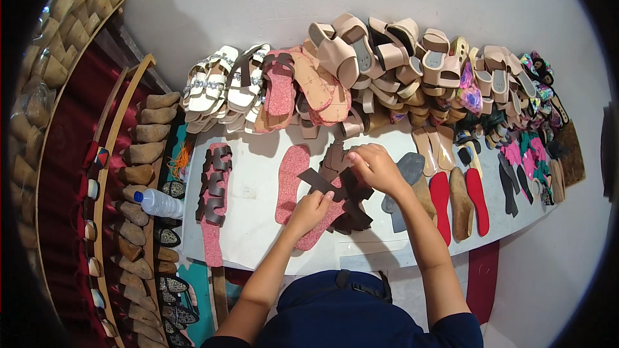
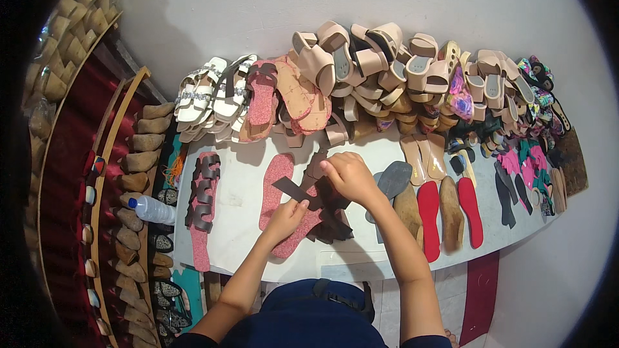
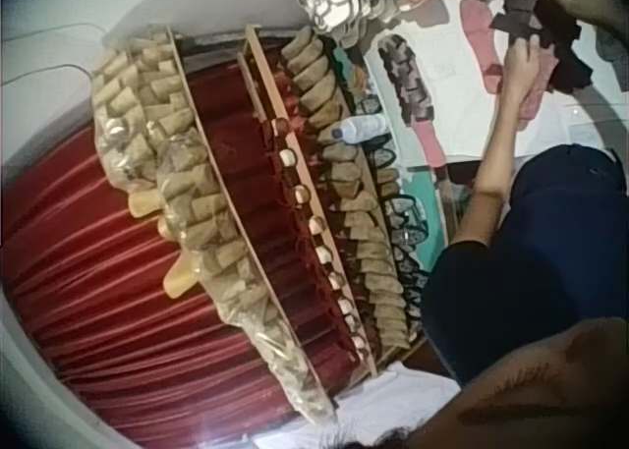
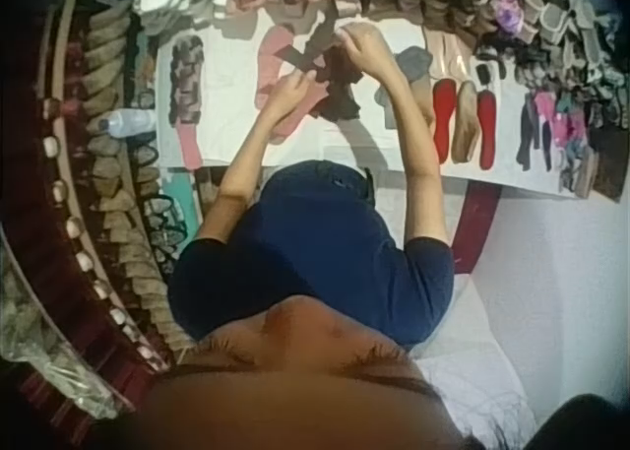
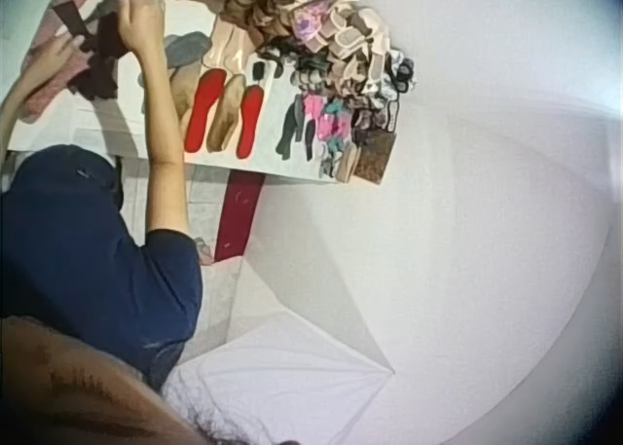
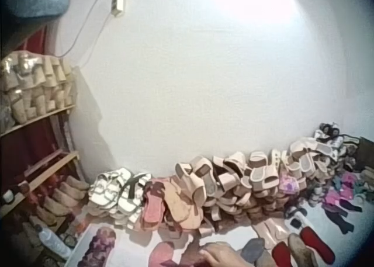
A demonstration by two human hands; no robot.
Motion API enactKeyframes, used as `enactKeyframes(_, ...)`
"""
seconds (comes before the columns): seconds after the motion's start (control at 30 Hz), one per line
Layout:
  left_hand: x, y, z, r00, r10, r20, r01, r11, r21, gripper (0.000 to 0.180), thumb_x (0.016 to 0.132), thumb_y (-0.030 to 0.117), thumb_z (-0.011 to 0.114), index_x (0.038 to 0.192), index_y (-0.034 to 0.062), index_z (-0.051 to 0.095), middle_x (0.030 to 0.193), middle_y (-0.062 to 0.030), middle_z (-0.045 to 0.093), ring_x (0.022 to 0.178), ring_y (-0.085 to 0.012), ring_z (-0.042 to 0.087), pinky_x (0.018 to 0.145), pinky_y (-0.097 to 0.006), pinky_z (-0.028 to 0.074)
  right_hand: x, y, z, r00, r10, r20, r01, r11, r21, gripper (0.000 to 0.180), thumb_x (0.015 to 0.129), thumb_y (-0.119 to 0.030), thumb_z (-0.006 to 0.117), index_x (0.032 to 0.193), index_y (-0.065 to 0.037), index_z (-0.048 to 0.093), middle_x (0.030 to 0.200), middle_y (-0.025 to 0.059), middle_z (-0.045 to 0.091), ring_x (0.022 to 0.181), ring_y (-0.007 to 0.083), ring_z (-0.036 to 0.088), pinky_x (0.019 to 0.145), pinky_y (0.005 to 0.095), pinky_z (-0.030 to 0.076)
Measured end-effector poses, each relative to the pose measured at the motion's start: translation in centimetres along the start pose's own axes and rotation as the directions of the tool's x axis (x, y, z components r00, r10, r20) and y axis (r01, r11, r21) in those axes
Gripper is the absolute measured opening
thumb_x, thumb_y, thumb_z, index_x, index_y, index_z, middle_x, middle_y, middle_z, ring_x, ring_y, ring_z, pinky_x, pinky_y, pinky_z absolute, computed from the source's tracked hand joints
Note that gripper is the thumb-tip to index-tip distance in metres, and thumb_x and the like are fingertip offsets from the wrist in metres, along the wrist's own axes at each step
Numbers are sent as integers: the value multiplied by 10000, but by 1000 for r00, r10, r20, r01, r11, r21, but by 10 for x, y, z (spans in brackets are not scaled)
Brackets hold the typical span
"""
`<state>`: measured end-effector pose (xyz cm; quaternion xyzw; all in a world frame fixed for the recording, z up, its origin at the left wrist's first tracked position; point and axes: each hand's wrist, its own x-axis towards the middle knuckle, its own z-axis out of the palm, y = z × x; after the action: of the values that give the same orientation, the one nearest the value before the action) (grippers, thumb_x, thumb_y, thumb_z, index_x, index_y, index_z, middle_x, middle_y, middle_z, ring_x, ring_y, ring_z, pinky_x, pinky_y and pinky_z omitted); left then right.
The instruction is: Assembling sandal uppers onto patterned insoles at a manufacturing workbench.
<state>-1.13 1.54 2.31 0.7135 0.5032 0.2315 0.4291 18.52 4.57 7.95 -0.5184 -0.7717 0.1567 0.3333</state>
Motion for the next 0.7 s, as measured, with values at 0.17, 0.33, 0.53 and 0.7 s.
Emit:
enactKeyframes(0.17, 1, 0, 4, 999, 12, -37, -15, 997, -70, 351, 852, 313, 411, 783, -24, 482, 577, -200, 503, 516, -306, 494, 499, -397, 361, -2, -16, 6, 963, -196, -187, 159, 967, -197, 174, 806, -185, 465, 794, -24, 529, 804, 117, 534, 807, 275, 486, 762, 376, 357)
enactKeyframes(0.33, 8, -9, 5, 931, -6, -364, -80, 972, -222, 334, 867, 291, 386, 892, -25, 491, 597, -179, 503, 525, -254, 487, 525, -380, 376, -44, -48, 51, 705, 465, -535, -223, 862, 455, 184, 800, -118, 484, 928, 10, 448, 839, 110, 456, 759, 202, 439, 709, 301, 361)
enactKeyframes(0.53, 10, 2, 10, 873, -10, -488, -102, 974, -202, 327, 878, 267, 366, 907, -35, 489, 725, -199, 543, 671, -286, 538, 604, -377, 397, -69, -49, 110, 678, 720, -152, -408, 540, 736, 317, 828, -229, 501, 1026, 10, 439, 816, 54, 476, 749, 110, 453, 678, 226, 387)
enactKeyframes(0.7, 11, 8, 11, 881, -9, -473, -145, 946, -289, 343, 881, 282, 356, 925, -30, 491, 808, -185, 555, 746, -280, 540, 659, -360, 403, -56, -50, 107, 737, 656, 163, -340, 152, 928, 216, 848, -209, 473, 965, -29, 497, 680, -22, 473, 624, 49, 442, 604, 185, 376)
